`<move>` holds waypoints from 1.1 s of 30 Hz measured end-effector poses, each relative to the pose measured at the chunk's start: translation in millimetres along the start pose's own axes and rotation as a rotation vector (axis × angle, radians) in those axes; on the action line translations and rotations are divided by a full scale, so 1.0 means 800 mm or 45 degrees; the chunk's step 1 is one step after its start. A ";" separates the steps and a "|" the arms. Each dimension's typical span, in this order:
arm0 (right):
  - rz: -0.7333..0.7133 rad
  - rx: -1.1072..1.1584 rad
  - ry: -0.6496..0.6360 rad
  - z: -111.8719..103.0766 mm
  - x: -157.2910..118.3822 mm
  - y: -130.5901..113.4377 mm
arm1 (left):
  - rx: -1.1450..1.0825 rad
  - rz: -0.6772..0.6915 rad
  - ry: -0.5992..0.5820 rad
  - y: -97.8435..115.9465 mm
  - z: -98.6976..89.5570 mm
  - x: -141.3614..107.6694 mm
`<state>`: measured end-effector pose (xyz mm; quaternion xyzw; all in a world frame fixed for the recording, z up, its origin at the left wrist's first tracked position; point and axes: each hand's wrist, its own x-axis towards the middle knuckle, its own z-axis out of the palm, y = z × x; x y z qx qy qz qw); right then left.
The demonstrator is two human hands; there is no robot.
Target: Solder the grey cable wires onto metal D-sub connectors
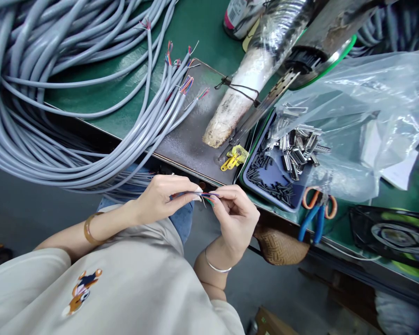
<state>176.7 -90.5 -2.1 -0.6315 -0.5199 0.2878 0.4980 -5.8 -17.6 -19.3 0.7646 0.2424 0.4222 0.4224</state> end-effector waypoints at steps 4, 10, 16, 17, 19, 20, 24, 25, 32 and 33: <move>0.009 -0.037 0.138 0.002 -0.004 0.001 | 0.012 -0.070 0.014 0.001 -0.001 -0.002; -0.089 -0.163 0.124 0.004 -0.009 -0.005 | 0.009 -0.144 -0.006 0.000 0.000 -0.005; -0.165 -0.180 0.084 0.008 -0.006 -0.011 | -0.018 -0.172 -0.027 0.000 0.000 -0.003; -0.164 -0.182 0.077 0.009 -0.006 -0.011 | -0.020 -0.177 -0.031 0.000 0.000 -0.003; -0.150 -0.186 0.069 0.009 -0.006 -0.012 | -0.021 -0.182 -0.041 0.000 0.000 -0.003; -0.142 -0.185 0.066 0.009 -0.006 -0.012 | -0.021 -0.182 -0.044 0.000 0.001 -0.003; -0.136 -0.164 0.046 0.008 -0.008 -0.012 | -0.034 -0.187 -0.038 0.000 0.001 -0.003; -0.144 -0.164 0.043 0.008 -0.008 -0.012 | -0.037 -0.194 -0.039 0.000 0.001 -0.003; -0.222 -0.280 0.086 0.012 -0.011 -0.011 | -0.064 -0.228 -0.013 0.001 0.003 -0.004; -0.286 -0.317 0.098 0.013 -0.013 -0.011 | -0.082 -0.243 -0.015 0.001 0.003 -0.003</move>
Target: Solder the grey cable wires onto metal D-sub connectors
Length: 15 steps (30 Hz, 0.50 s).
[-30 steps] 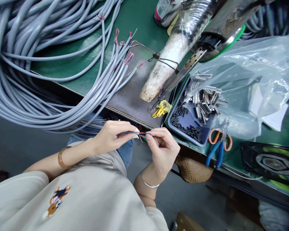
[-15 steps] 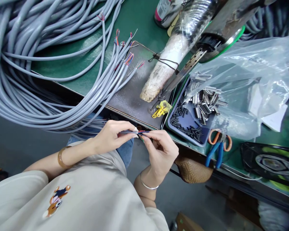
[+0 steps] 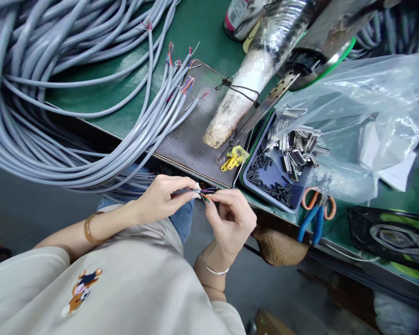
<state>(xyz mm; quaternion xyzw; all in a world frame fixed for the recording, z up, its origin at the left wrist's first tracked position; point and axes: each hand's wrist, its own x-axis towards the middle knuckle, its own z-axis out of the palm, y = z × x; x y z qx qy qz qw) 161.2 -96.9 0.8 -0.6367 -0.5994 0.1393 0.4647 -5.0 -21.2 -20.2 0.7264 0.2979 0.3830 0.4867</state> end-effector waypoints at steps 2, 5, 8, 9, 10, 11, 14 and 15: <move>-0.179 -0.085 -0.001 0.004 -0.004 0.000 | -0.053 -0.062 -0.030 0.002 0.000 0.001; -0.344 -0.146 -0.083 0.007 -0.010 0.001 | -0.197 -0.216 -0.087 0.004 -0.002 0.004; -0.171 -0.062 0.180 0.005 -0.010 0.004 | -0.382 -0.371 -0.110 0.005 -0.004 0.006; -0.086 -0.035 0.309 0.003 -0.009 0.005 | -0.423 -0.405 -0.112 0.005 -0.005 0.007; -0.010 -0.020 0.391 0.001 -0.007 0.007 | -0.443 -0.429 -0.112 0.006 -0.005 0.007; 0.050 -0.020 0.402 -0.001 -0.006 0.008 | -0.443 -0.443 -0.112 0.006 -0.006 0.006; 0.106 -0.060 0.154 -0.004 0.000 0.008 | -0.379 -0.446 -0.128 0.005 -0.006 0.005; 0.094 -0.071 0.072 -0.005 0.002 0.008 | -0.350 -0.437 -0.139 0.004 -0.006 0.004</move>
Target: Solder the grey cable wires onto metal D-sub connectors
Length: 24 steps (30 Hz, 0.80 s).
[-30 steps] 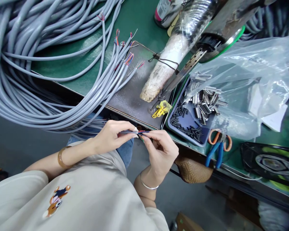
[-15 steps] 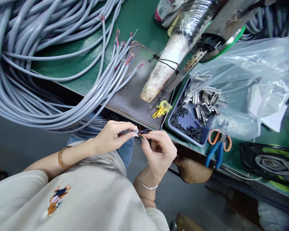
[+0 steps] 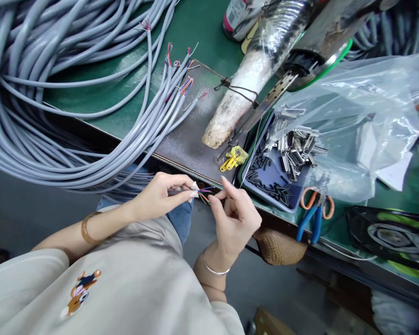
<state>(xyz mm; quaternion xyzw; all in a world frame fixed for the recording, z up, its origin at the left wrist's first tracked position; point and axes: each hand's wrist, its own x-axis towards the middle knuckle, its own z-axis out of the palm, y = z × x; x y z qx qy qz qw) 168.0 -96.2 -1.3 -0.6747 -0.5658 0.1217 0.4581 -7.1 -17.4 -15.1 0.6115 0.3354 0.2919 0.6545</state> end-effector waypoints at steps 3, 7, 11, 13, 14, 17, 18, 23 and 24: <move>-0.080 -0.018 -0.097 -0.001 0.003 -0.003 | 0.093 0.055 -0.009 -0.002 0.000 0.000; -0.171 -0.086 -0.109 -0.003 0.003 -0.003 | 0.225 0.130 0.027 -0.004 0.001 0.001; -0.237 -0.122 -0.134 -0.005 0.001 0.001 | 0.282 0.138 0.037 -0.004 0.001 0.002; -0.270 -0.124 -0.143 -0.004 0.000 0.003 | 0.281 0.132 0.041 -0.005 0.001 0.001; -0.290 -0.122 -0.147 -0.003 -0.001 0.003 | 0.272 0.128 0.044 -0.005 0.001 0.001; -0.319 -0.107 -0.117 -0.001 -0.002 0.004 | 0.236 0.111 0.047 -0.005 0.001 0.000; -0.294 -0.105 -0.081 0.000 -0.002 0.004 | 0.228 0.101 0.048 -0.005 0.001 0.000; -0.044 -0.047 -0.004 -0.002 0.001 0.004 | 0.178 0.090 0.086 -0.004 0.002 0.000; -0.024 -0.015 -0.047 -0.002 0.002 0.004 | 0.172 0.092 0.087 -0.003 0.002 0.000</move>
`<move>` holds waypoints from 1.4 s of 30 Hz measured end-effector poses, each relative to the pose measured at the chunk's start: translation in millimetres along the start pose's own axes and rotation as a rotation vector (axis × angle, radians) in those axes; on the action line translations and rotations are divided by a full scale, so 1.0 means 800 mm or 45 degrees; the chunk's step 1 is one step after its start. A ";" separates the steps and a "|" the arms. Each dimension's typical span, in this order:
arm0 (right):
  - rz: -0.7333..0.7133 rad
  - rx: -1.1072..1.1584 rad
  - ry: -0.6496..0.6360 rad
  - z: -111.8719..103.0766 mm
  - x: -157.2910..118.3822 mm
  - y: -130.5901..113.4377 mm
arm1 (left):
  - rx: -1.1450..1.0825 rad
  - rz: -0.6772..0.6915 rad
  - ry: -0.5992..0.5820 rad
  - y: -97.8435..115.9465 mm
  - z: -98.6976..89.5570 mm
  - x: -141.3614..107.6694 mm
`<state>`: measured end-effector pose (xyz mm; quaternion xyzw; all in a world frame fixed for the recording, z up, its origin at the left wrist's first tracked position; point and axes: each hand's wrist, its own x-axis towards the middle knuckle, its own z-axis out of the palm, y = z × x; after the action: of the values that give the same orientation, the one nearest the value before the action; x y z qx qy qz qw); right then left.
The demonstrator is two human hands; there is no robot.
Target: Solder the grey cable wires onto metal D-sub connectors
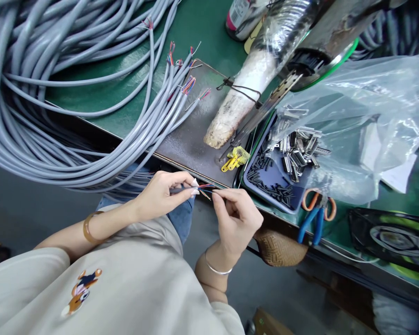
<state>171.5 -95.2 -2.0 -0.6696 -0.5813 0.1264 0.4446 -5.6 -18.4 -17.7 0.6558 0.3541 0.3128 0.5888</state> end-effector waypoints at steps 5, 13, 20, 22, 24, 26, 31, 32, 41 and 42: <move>0.024 0.110 -0.122 0.002 0.003 -0.004 | 0.067 0.073 0.022 0.000 0.001 0.000; 0.193 0.200 -0.137 0.009 0.000 -0.009 | 0.083 0.128 0.025 0.001 -0.001 -0.001; 0.261 0.330 -0.170 0.005 0.003 -0.007 | -0.021 0.110 -0.083 0.003 -0.005 0.001; 0.269 0.310 -0.184 0.004 0.004 -0.008 | -0.008 0.090 -0.085 0.003 -0.004 0.001; 0.276 0.301 -0.186 0.003 0.004 -0.009 | -0.008 0.076 -0.085 0.004 -0.003 0.001; 0.277 0.293 -0.175 0.002 0.003 -0.009 | -0.020 0.061 -0.078 0.004 -0.003 0.001; 0.266 0.259 -0.177 0.001 0.004 -0.010 | -0.049 0.029 -0.081 0.004 -0.001 0.000; 0.261 0.255 -0.181 0.001 0.004 -0.010 | -0.064 0.015 -0.085 0.004 -0.001 0.000; 0.199 0.253 -0.113 0.004 0.000 -0.010 | -0.251 -0.068 -0.103 0.011 0.000 0.004; 0.178 0.244 -0.098 0.004 -0.001 -0.010 | -0.241 -0.057 -0.091 0.012 0.000 0.006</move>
<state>163.4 -94.8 2.0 -0.6577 -0.5351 0.2375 0.4740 -2.0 -15.2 -7.9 0.5998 0.3164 0.3079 0.6673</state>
